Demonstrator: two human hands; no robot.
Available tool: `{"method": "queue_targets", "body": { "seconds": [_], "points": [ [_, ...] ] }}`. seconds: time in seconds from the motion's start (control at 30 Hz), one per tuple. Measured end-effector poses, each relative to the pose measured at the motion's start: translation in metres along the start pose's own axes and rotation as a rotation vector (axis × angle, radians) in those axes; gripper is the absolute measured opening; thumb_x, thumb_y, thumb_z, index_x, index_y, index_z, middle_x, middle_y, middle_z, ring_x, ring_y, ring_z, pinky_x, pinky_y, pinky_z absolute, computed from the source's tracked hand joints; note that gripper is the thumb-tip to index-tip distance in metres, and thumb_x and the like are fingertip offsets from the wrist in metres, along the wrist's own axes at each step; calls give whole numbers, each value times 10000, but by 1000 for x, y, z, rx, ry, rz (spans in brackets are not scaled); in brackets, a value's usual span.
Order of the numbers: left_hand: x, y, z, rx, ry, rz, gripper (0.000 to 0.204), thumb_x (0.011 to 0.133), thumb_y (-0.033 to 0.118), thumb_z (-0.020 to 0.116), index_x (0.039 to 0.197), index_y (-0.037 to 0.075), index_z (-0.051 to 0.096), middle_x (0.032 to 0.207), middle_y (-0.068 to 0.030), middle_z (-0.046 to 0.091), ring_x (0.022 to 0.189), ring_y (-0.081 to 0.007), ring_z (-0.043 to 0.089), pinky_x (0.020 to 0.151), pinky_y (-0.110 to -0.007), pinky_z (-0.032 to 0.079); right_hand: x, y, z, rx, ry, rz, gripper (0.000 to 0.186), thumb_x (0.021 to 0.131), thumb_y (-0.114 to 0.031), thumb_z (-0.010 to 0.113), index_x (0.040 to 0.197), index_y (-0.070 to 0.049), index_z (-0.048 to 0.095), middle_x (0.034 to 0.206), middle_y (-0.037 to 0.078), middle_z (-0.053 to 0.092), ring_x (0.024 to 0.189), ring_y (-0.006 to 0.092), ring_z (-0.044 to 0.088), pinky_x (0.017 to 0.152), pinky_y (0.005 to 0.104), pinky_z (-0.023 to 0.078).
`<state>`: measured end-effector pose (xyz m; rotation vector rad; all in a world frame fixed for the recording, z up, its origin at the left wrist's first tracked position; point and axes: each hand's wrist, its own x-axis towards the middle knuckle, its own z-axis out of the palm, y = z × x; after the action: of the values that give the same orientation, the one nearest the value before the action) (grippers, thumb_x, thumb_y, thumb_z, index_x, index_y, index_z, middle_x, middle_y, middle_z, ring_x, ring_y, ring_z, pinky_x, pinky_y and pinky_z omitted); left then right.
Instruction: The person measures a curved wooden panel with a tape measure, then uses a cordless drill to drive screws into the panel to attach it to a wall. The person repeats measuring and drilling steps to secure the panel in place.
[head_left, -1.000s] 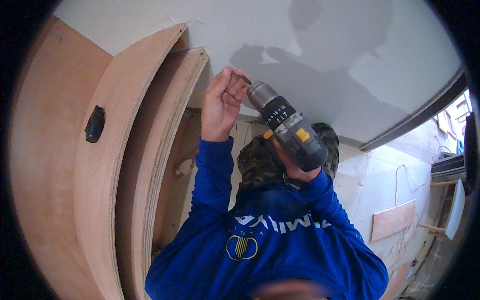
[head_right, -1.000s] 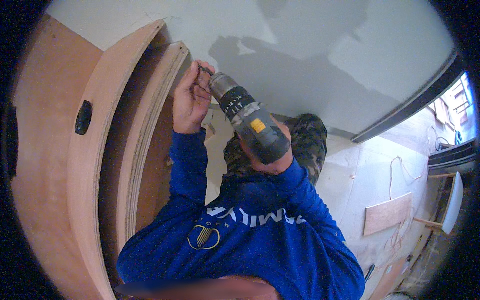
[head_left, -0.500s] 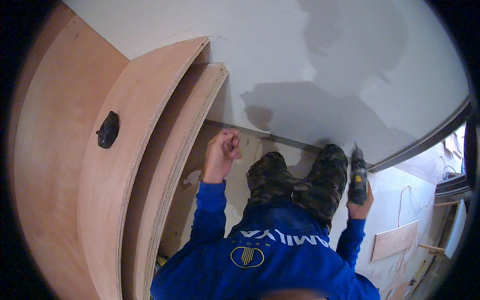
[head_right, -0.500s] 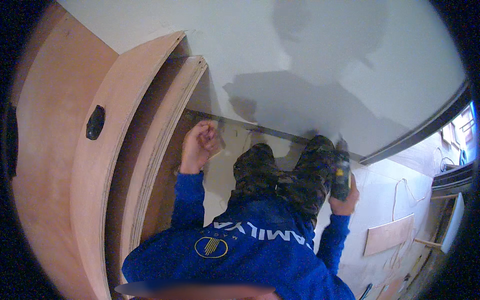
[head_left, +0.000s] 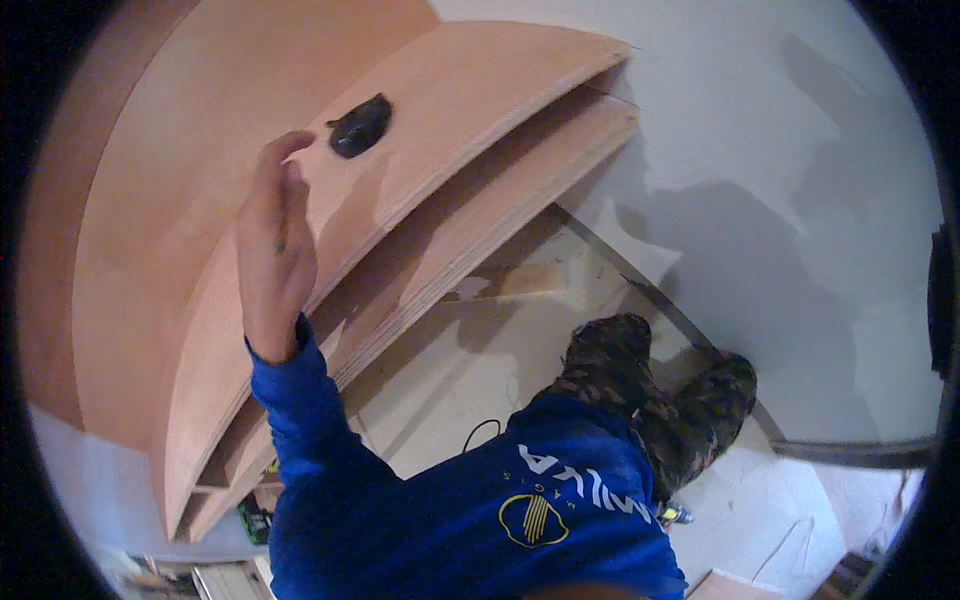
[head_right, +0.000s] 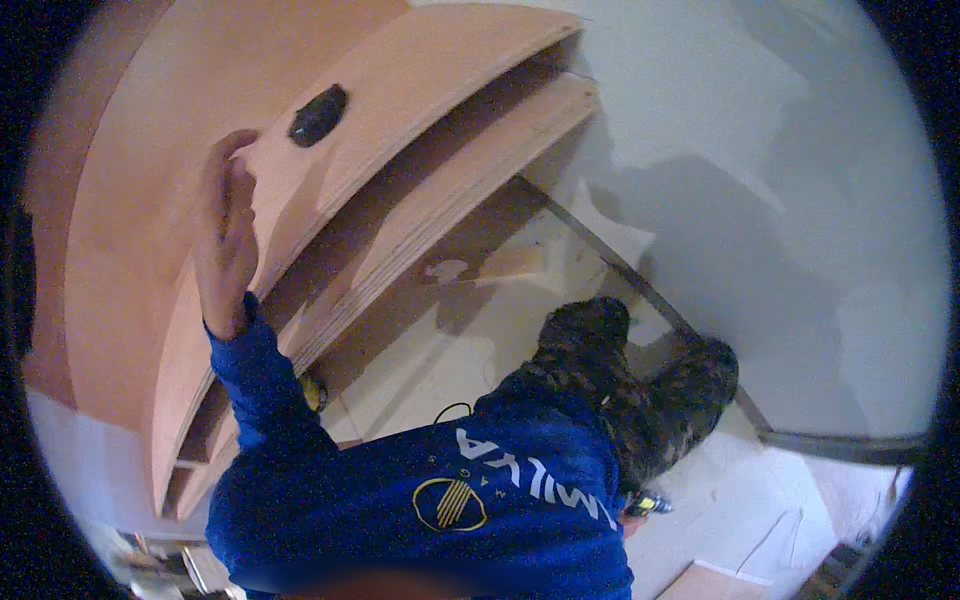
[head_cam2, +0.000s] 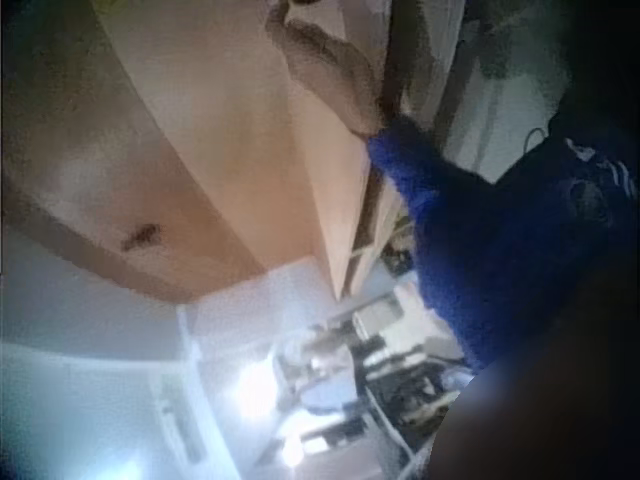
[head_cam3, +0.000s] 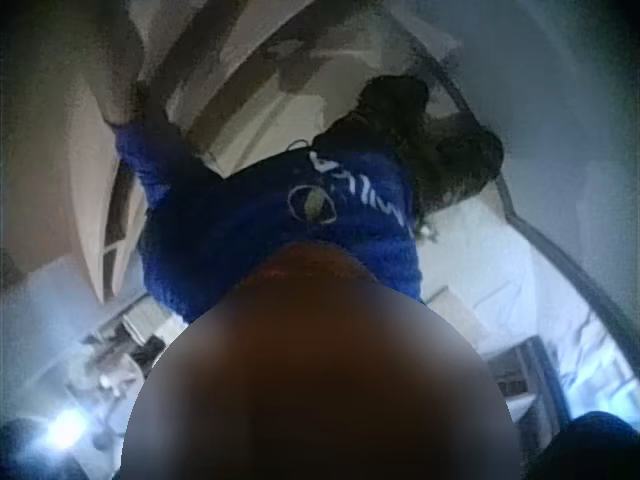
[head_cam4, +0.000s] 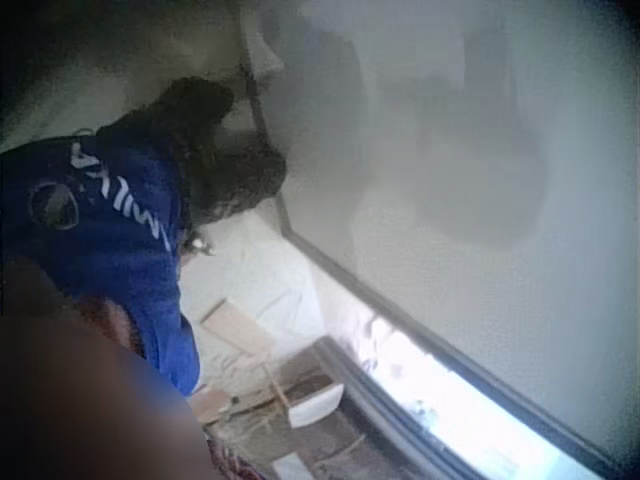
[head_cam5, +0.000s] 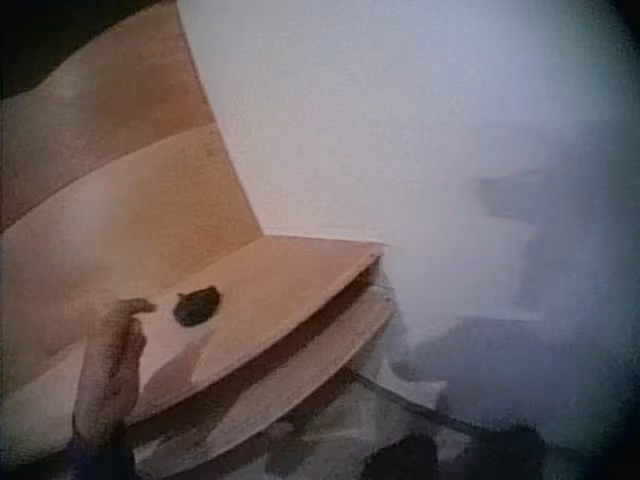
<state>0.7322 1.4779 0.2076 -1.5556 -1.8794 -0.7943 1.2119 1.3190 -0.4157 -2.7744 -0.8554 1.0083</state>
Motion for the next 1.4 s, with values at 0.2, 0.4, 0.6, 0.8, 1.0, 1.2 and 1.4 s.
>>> {"method": "queue_targets", "body": {
  "seconds": [0.2, 0.4, 0.6, 0.8, 1.0, 1.2, 1.4],
  "points": [
    [54, -77, 28, 412, -384, 177, 754, 877, 617, 654, 1369, 52, 565, 1306, -217, 622, 1116, -378, 644, 955, -454, 516, 65, -10, 18, -156, -75, -242, 432, 857, -238, 677, 1205, 14, 629, 1130, 215, 700, 1051, 337, 665, 933, 436, 524],
    [89, -121, 92, 201, -496, 21, 902, 770, 727, 687, 1352, 45, 587, 1275, -237, 642, 1114, -378, 649, 1004, -433, 498, 104, 21, -37, -149, -20, -317, 415, 923, -264, 665, 1167, 70, 631, 1098, 205, 714, 1017, 301, 677, 934, 422, 530],
    [83, -67, 69, 1, -361, 53, 779, 771, 623, 755, 1214, -10, 658, 1113, -186, 706, 1024, -290, 680, 937, -386, 521, 27, -91, -196, 817, 89, -679, 359, 992, -195, 644, 1252, 51, 614, 1232, 165, 664, 1049, 226, 655, 944, 357, 540],
    [-54, 83, 0, -1134, -590, -20, 794, 818, 407, 775, 1410, -21, 462, 1274, -143, 590, 1188, -244, 568, 1033, -353, 428, -182, -273, -262, 1103, -567, -1399, 934, 750, -422, 861, 1448, 27, 435, 1445, 183, 497, 1325, 329, 508, 1061, 449, 442],
    [-168, 143, 143, -1188, -1067, -298, 728, 982, 515, 597, 1452, -5, 400, 1277, -124, 594, 1155, -184, 560, 998, -311, 456, -212, -328, -230, 699, -555, -1505, 1108, 645, -334, 942, 1510, 6, 340, 1489, 191, 453, 1400, 310, 427, 1126, 424, 373],
    [-234, 140, 235, -1404, -1316, -292, 416, 971, 374, 669, 1159, 4, 697, 1045, -72, 727, 970, -144, 665, 868, -332, 529, -142, -270, -172, 658, -742, -1297, 892, 729, -144, 788, 1487, 3, 341, 1490, 202, 435, 1386, 303, 427, 1175, 395, 302],
    [-238, 151, 261, -1158, -1622, 181, 319, 802, 309, 824, 882, 14, 731, 810, -80, 699, 826, -152, 661, 751, -329, 512, -136, -220, -159, 550, -704, -1094, 917, 650, -145, 760, 1449, -37, 323, 1357, 144, 457, 1325, 287, 438, 1144, 372, 305]
  ]
}}
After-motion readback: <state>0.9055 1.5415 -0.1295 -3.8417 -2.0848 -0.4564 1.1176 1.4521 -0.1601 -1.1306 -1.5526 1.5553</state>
